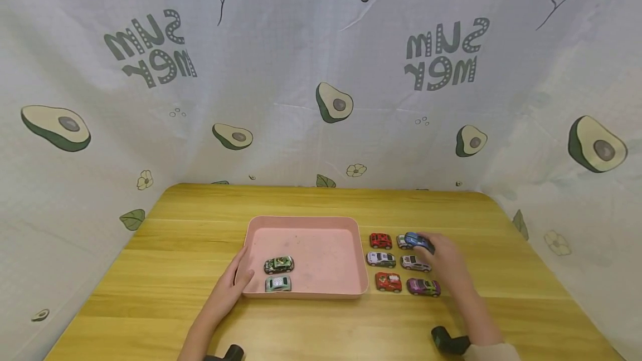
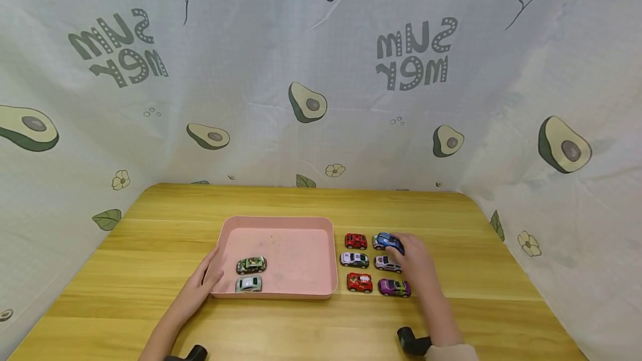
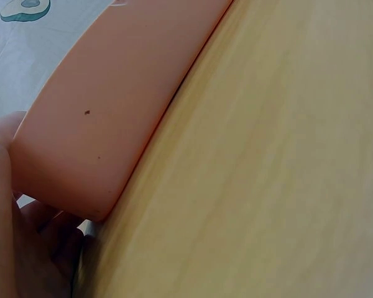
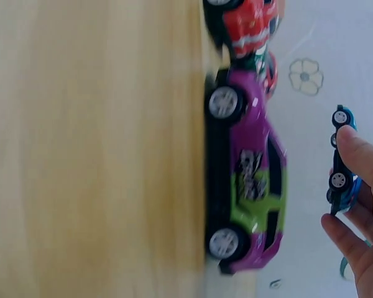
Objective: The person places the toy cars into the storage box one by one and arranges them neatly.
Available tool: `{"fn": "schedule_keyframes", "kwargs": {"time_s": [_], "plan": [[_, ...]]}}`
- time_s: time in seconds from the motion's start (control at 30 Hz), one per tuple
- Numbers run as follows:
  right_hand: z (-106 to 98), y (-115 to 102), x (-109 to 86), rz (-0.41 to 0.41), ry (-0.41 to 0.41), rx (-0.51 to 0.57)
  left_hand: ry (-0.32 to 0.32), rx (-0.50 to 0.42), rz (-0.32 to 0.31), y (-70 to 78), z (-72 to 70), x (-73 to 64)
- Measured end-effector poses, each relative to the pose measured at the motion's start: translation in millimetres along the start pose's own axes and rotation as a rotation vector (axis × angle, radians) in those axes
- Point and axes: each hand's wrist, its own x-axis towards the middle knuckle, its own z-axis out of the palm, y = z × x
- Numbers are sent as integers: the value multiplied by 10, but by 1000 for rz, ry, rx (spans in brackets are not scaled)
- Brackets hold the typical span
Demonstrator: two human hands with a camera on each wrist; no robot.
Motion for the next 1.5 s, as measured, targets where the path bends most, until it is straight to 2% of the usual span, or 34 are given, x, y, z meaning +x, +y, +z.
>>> {"fn": "schedule_keyframes", "kwargs": {"time_s": [0.1,0.3,0.6,0.97,1.27,1.5], "plan": [[4,-85,4,-31,17,-9,4,6,0,-4,-1,3],[6,-271,5,-42,-3,15,5,4,4,-8,-3,6],[45,-541,43,-133,43,68,-5,4,-3,-17,0,6],[145,-877,88,-122,-3,114,-9,1,-11,-10,-2,7],[291,-1073,149,-174,32,169,-11,4,-21,-7,-6,14],[348,-1234,171,-182,12,193,-12,11,-4,-24,-2,13]]}}
